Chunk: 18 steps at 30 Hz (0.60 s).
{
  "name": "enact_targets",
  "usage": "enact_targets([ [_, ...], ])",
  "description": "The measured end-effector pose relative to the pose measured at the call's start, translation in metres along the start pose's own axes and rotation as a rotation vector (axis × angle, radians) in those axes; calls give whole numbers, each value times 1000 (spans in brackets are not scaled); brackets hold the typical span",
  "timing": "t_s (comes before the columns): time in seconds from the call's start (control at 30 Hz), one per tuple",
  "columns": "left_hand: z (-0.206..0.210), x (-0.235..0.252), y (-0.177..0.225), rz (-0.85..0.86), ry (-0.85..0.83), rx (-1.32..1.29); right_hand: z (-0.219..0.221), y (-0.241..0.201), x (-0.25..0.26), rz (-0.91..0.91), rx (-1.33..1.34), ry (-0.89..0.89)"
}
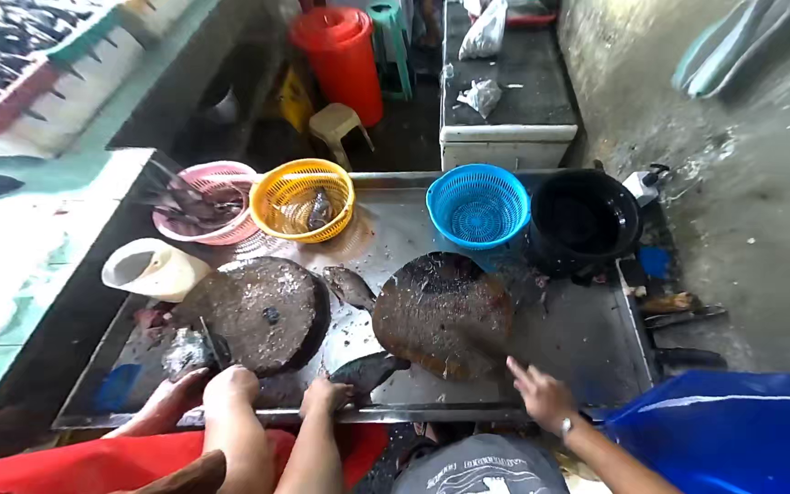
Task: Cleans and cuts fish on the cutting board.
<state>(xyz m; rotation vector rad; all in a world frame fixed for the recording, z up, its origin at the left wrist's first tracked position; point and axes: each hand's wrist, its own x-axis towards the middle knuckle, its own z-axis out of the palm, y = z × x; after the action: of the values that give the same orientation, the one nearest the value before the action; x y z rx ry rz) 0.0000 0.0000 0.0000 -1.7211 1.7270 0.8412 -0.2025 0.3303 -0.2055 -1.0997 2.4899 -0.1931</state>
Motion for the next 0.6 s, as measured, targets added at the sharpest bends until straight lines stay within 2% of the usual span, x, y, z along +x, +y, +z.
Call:
enact_targets([
  [0.07,14,27,-18,30,-32,-22,28,9,-17,-76,-47,0],
  [0.1,30,51,-32,60,34,-84,27,12,-6,-41,-18,18],
  [0.13,59,81,-46,74,208,-185,13,13,14,35,67,30],
  [0.17,82,99,-58,90,304,-278,-9,13,37,131,218,47],
  [0.23,93,104,-75,144,203,-450,-54,19,74,303,596,82],
  [0.3,108,104,-85,237,316,-645,-70,27,75,324,957,99],
  [0.4,101,58,-51,468,307,-808,-57,25,40,265,1271,-20],
  [0.47,95,37,-11,619,217,-787,-29,23,25,356,1329,-172],
  [0.53,97,33,37,720,88,-743,-2,23,17,463,1365,-137],
  [0.6,109,54,87,726,-50,-634,2,26,15,470,1255,-22],
])
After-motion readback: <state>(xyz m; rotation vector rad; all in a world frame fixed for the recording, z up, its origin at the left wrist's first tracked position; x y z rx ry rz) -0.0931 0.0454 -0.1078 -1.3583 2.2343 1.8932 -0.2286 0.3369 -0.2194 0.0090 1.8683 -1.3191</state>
